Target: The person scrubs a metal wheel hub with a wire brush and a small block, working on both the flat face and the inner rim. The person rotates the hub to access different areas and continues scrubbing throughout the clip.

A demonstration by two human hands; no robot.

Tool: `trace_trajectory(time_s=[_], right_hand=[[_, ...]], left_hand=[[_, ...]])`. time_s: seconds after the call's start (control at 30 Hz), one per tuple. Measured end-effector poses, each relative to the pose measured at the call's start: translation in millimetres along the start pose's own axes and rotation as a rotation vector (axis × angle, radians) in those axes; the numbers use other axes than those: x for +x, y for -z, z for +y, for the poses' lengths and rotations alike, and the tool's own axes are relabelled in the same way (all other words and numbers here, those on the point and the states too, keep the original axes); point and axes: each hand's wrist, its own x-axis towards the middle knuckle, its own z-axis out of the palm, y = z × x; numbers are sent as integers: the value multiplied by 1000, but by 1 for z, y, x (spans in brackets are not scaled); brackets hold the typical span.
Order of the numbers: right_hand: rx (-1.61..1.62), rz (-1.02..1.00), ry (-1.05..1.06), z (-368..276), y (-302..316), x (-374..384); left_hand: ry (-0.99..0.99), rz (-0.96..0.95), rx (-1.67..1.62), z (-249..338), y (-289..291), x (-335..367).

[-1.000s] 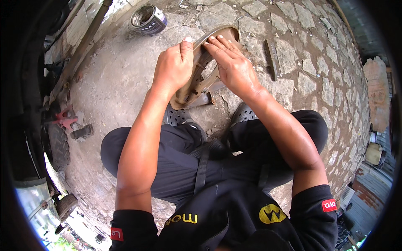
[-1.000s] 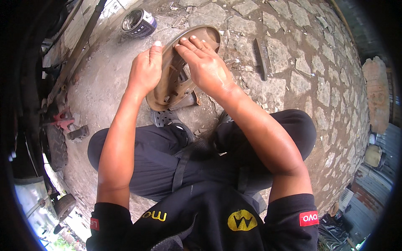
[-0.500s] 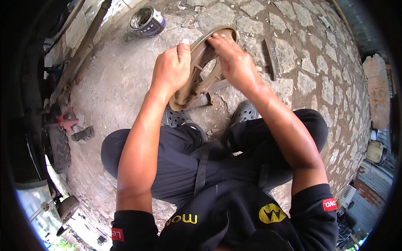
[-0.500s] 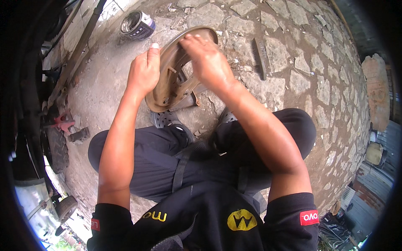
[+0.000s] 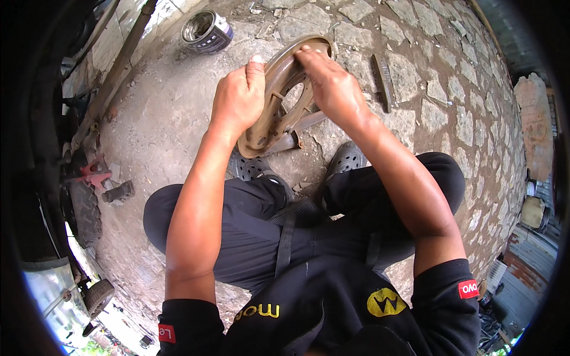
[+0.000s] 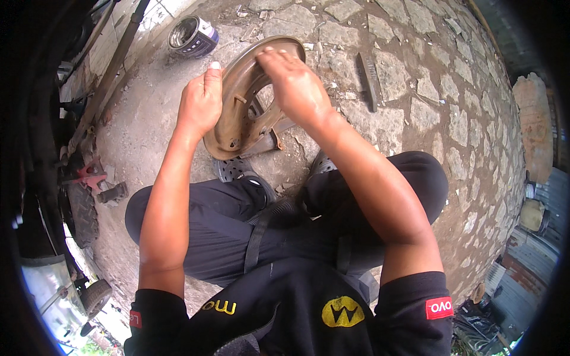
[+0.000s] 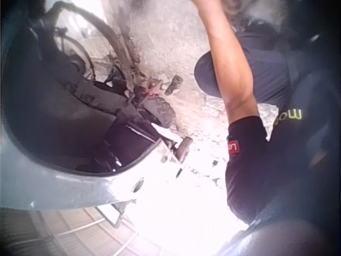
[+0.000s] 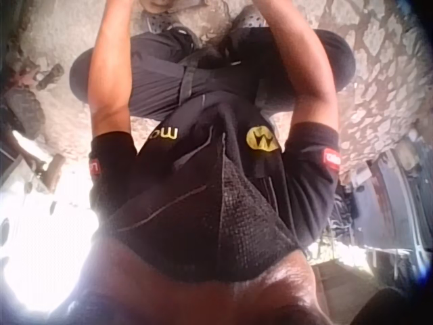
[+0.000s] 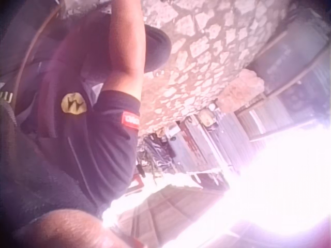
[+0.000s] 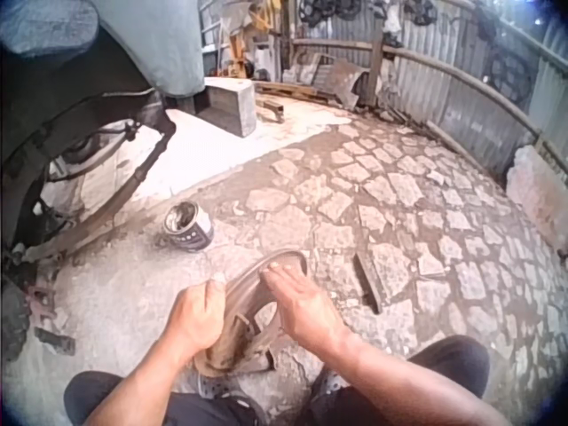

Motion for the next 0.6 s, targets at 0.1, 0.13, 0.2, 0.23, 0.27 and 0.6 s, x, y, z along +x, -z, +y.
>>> trace_trajectory(time_s=[0.1, 0.13, 0.2, 0.23, 0.27, 0.6], right_hand=[[-43, -84, 112, -11, 3, -1], [-32, -92, 131, -8, 5, -1], [-50, -81, 84, -3, 5, 0], [-66, -71, 74, -3, 2, -1], [-83, -62, 65, -4, 0, -3], [-85, -92, 139, -17, -4, -7]], left_hand=[[-26, 31, -47, 1, 1, -2], [-21, 26, -55, 1, 1, -2], [-11, 17, -72, 0, 0, 1], [-7, 10, -58, 0, 0, 1], [-3, 2, -43, 0, 0, 1], [15, 0, -167, -11, -1, 3]])
